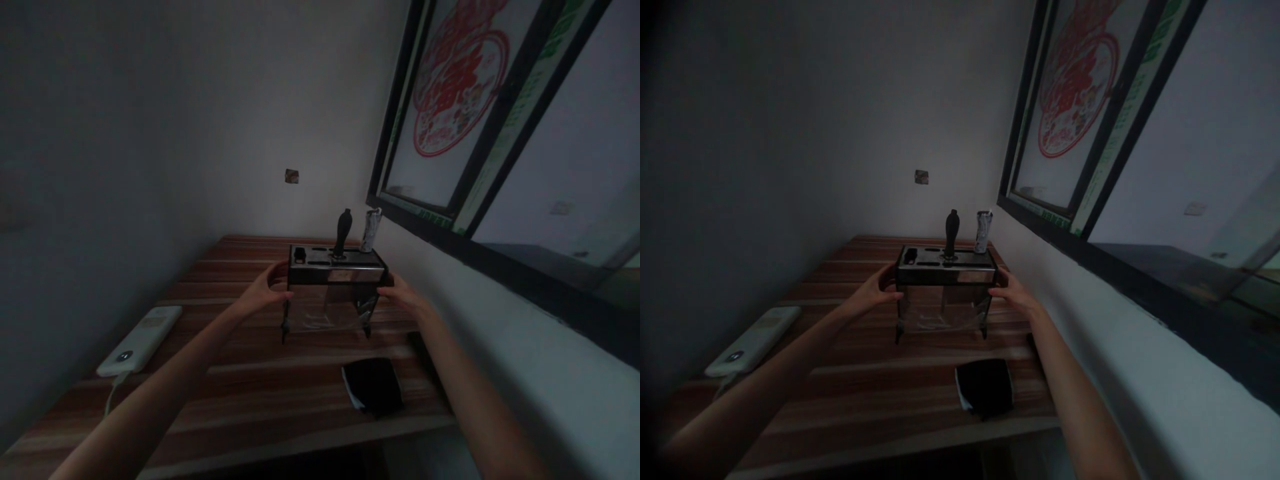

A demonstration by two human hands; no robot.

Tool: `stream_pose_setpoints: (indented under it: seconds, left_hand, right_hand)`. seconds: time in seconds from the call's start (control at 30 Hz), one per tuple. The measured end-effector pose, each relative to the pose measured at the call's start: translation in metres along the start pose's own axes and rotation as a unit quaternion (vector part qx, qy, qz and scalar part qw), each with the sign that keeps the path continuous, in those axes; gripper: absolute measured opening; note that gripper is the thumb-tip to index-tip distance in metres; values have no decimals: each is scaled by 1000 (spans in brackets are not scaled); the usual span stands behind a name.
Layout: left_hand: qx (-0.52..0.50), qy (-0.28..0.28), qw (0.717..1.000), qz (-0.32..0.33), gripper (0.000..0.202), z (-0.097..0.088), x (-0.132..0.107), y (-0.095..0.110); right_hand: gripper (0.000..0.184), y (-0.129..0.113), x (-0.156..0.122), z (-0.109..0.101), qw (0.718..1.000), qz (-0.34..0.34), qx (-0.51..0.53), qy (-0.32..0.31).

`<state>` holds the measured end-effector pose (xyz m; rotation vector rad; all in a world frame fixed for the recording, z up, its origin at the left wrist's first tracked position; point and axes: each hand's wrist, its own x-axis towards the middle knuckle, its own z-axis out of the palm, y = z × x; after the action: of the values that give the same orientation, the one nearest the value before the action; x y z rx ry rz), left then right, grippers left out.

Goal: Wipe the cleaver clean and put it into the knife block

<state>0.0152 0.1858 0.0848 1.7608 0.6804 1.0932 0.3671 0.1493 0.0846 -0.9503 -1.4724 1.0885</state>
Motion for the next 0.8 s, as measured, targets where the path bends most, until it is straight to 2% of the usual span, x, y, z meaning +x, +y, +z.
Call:
stream_pose_setpoints:
  seconds: [0.23, 0.4, 0.57, 0.8]
  left_hand:
    - [1, 10, 1000, 16, 81, 37, 12, -23]
    - [-6, 8, 1000, 18, 80, 61, 13, -26]
    - [2, 8, 1000, 1, 79, 74, 16, -28]
    - [-12, 9, 1000, -7, 82, 82, 20, -32]
  right_hand:
    - [48, -9, -21, -35, 999, 46, -6, 11]
    - [48, -5, -30, -57, 998, 66, -2, 11]
    - [49, 1, -38, -70, 998, 68, 1, 12]
    - [53, 12, -44, -79, 998, 62, 7, 18]
